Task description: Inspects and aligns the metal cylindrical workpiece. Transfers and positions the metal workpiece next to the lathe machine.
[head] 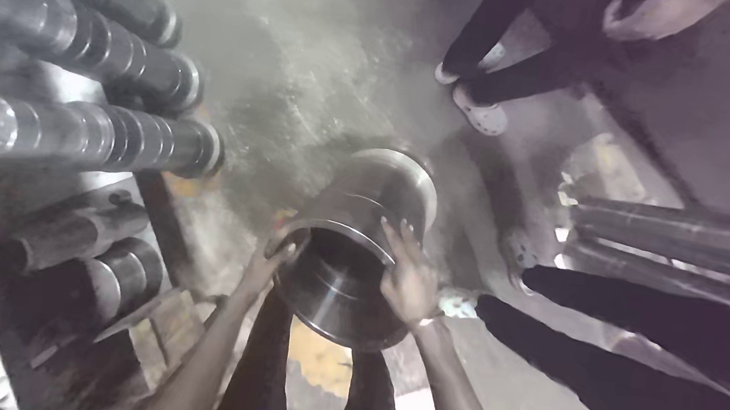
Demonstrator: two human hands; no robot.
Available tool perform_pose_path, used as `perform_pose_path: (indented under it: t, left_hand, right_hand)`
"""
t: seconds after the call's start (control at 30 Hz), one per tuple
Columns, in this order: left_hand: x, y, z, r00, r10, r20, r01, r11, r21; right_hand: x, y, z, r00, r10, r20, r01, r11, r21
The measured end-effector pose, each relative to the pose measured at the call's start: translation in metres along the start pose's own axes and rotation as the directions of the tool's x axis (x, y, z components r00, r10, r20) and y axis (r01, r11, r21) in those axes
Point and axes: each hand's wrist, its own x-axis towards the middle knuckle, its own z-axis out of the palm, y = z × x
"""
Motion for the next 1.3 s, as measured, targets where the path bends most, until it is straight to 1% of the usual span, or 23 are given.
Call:
perform_pose_path:
  t: [0.07,0.13,0.17,0.23,0.27,0.33,0.37,0.43,0.5,0.53,0.6,0.63,0.67,0.73,0.77,0.8,0.83,0.9,0.93,1.0,1.17,1.23,1.3]
  left_hand:
    - [0.016,0.035,-0.026,0.984,0.095,0.149,-0.107,0.991,0.075]
    - [0.025,0.075,-0.034,0.955,0.215,0.205,-0.255,0.947,0.197]
    - [0.029,0.097,-0.030,0.931,0.282,0.233,-0.339,0.904,0.261]
    - [0.037,0.125,-0.011,0.855,0.422,0.301,-0.514,0.762,0.393]
    - [0.042,0.131,-0.001,0.814,0.490,0.311,-0.580,0.700,0.417]
    - [0.053,0.132,0.007,0.755,0.615,0.226,-0.649,0.655,0.386]
    - [0.056,0.132,0.006,0.755,0.631,0.178,-0.645,0.669,0.369]
    - [0.060,0.134,-0.003,0.814,0.573,0.092,-0.561,0.735,0.382]
    - [0.067,0.134,-0.010,0.832,0.554,0.029,-0.524,0.769,0.367]
    - [0.069,0.136,-0.014,0.830,0.558,0.003,-0.522,0.774,0.358]
    - [0.072,0.145,-0.025,0.836,0.548,-0.036,-0.502,0.790,0.352]
    - [0.074,0.149,-0.028,0.835,0.547,-0.062,-0.503,0.804,0.318]
    - [0.078,0.151,-0.029,0.824,0.558,-0.097,-0.518,0.813,0.266]
    - [0.086,0.152,-0.033,0.837,0.525,-0.153,-0.487,0.843,0.227]
    - [0.089,0.153,-0.036,0.848,0.505,-0.163,-0.467,0.856,0.222]
    - [0.092,0.156,-0.039,0.854,0.492,-0.169,-0.455,0.864,0.214]
    - [0.094,0.160,-0.040,0.858,0.478,-0.185,-0.443,0.873,0.202]
    - [0.101,0.175,-0.043,0.855,0.463,-0.235,-0.430,0.885,0.178]
    - [0.105,0.179,-0.045,0.854,0.452,-0.258,-0.417,0.891,0.178]
    - [0.110,0.184,-0.047,0.866,0.408,-0.290,-0.366,0.911,0.189]
    - [0.129,0.212,-0.059,0.865,0.324,-0.384,-0.264,0.943,0.201]
    - [0.133,0.220,-0.062,0.881,0.259,-0.395,-0.198,0.962,0.188]
    - [0.141,0.219,-0.061,0.867,0.200,-0.457,-0.154,0.979,0.136]
  right_hand:
    - [0.023,-0.012,-0.011,0.996,-0.005,0.094,0.008,0.999,-0.034]
    - [0.044,-0.024,-0.023,0.978,0.014,0.206,-0.001,0.998,-0.062]
    - [0.056,-0.030,-0.028,0.968,0.022,0.252,-0.005,0.998,-0.068]
    - [0.079,-0.043,-0.035,0.939,0.045,0.342,-0.015,0.996,-0.089]
    - [0.090,-0.049,-0.038,0.923,0.052,0.382,-0.013,0.994,-0.105]
    - [0.114,-0.060,-0.039,0.898,0.031,0.439,0.029,0.991,-0.129]
    - [0.127,-0.067,-0.040,0.883,0.019,0.469,0.051,0.989,-0.136]
    - [0.149,-0.085,-0.042,0.866,-0.003,0.501,0.086,0.986,-0.142]
    - [0.158,-0.090,-0.045,0.907,-0.058,0.418,0.111,0.988,-0.104]
    - [0.154,-0.085,-0.045,0.946,-0.089,0.313,0.115,0.991,-0.066]
    - [0.121,-0.067,-0.040,0.997,-0.077,-0.018,0.078,0.995,0.069]
    - [0.096,-0.059,-0.034,0.990,-0.006,-0.138,0.030,0.985,0.172]
    - [0.071,-0.053,-0.026,0.977,0.101,-0.188,-0.043,0.957,0.287]
    - [0.028,-0.056,0.004,0.913,0.379,-0.150,-0.262,0.827,0.497]
    - [0.019,-0.062,0.026,0.863,0.484,-0.143,-0.350,0.777,0.523]
    - [0.020,-0.067,0.046,0.821,0.544,-0.175,-0.384,0.752,0.536]
    - [0.028,-0.073,0.060,0.780,0.565,-0.269,-0.357,0.755,0.550]
    - [0.061,-0.081,0.063,0.746,0.513,-0.424,-0.266,0.814,0.516]
    - [0.073,-0.084,0.055,0.769,0.474,-0.429,-0.242,0.837,0.491]
    - [0.094,-0.086,0.038,0.826,0.391,-0.406,-0.180,0.865,0.468]
    - [0.167,-0.098,0.010,0.891,0.234,-0.389,-0.063,0.912,0.405]
    - [0.194,-0.103,-0.001,0.919,0.185,-0.348,-0.052,0.932,0.358]
    - [0.218,-0.108,-0.013,0.953,0.161,-0.257,-0.076,0.947,0.314]
